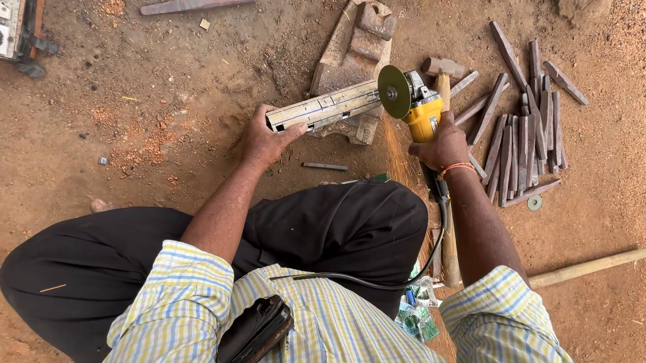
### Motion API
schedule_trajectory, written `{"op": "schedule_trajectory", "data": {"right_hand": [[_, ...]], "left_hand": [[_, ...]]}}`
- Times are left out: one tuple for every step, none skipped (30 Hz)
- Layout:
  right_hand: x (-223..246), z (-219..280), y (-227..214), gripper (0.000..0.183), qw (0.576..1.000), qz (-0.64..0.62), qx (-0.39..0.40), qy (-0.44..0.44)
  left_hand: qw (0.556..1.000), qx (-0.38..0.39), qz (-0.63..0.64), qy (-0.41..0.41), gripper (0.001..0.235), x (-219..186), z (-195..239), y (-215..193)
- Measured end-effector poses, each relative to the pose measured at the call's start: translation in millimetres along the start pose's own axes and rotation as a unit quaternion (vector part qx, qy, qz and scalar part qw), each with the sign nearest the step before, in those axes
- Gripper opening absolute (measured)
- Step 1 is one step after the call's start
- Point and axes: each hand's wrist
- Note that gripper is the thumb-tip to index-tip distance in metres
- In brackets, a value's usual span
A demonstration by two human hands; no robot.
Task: The person sits on the ground and grinds the edges of cast metal parts with an angle grinder, producing sparks. They hammer a piece, file a metal bar, and fit the bar into a cylindrical metal mold, then grind another part and place it aside.
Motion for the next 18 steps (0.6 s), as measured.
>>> {"op": "schedule_trajectory", "data": {"right_hand": [[1, 0, -3, 0.094, 1.0, -0.015, 0.012, 0.009], [3, 0, -5, 0.097, 0.999, -0.03, 0.025, 0.018], [0, 4, -8, 0.097, 0.999, -0.029, 0.025, 0.016], [-3, 6, -10, 0.092, 0.998, -0.055, 0.008, 0.001], [-8, 10, -10, 0.086, 0.997, -0.081, -0.006, -0.013], [-8, 12, -14, 0.086, 0.997, -0.079, -0.003, -0.014], [-11, 14, -17, 0.091, 0.996, -0.087, -0.012, -0.019], [-13, 17, -20, 0.097, 0.995, -0.094, -0.021, -0.023], [-14, 20, -25, 0.097, 0.995, -0.094, -0.019, -0.023], [-14, 22, -29, 0.091, 0.995, -0.087, -0.017, -0.037], [-12, 24, -34, 0.085, 0.995, -0.079, -0.017, -0.053], [-9, 23, -37, 0.085, 0.995, -0.078, -0.015, -0.055], [-8, 22, -40, 0.086, 0.995, -0.065, -0.021, -0.068], [-6, 21, -43, 0.087, 0.995, -0.053, -0.028, -0.082], [-3, 18, -44, 0.087, 0.995, -0.051, -0.026, -0.082], [-1, 14, -45, 0.086, 0.995, -0.035, -0.021, -0.089], [0, 11, -46, 0.085, 0.995, -0.018, -0.016, -0.095], [1, 9, -47, 0.085, 0.995, -0.015, -0.013, -0.095]], "left_hand": [[1.0, 0.008, 0.001, -0.01, 0.071, -2, -1, -2], [1.0, 0.015, 0.002, -0.02, 0.071, -4, -3, -4], [1.0, 0.014, 0.002, -0.021, 0.071, -7, -7, -8], [0.999, 0.023, -0.003, -0.031, 0.071, -9, -12, -13], [0.998, 0.034, -0.009, -0.042, 0.07, -11, -15, -16], [0.998, 0.034, -0.009, -0.046, 0.07, -13, -27, -26], [0.999, 0.035, -0.03, -0.021, 0.07, -15, -39, -35], [0.998, 0.037, -0.051, 0.004, 0.07, -17, -52, -43], [0.998, 0.038, -0.052, 0.002, 0.07, -26, -68, -47], [0.998, 0.031, -0.056, 0.002, 0.073, -35, -85, -52], [0.998, 0.021, -0.061, 0.003, 0.075, -44, -102, -58], [0.998, 0.02, -0.06, 0.0, 0.075, -55, -117, -57], [0.999, 0.025, -0.044, 0.02, 0.074, -65, -132, -55], [0.998, 0.029, -0.027, 0.039, 0.073, -75, -147, -53], [0.999, 0.029, -0.025, 0.037, 0.073, -67, -171, -41], [0.994, 0.022, -0.064, 0.091, 0.077, -58, -196, -30], [0.984, 0.016, -0.102, 0.145, 0.082, -49, -220, -17], [0.985, 0.017, -0.1, 0.142, 0.082, -57, -231, -5]]}}
Point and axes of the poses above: each hand's wrist, its own z-axis away from the middle knuckle, its own y-axis out of the palm, x = y × z, and after that the axes turned 6 degrees about y, right-handed
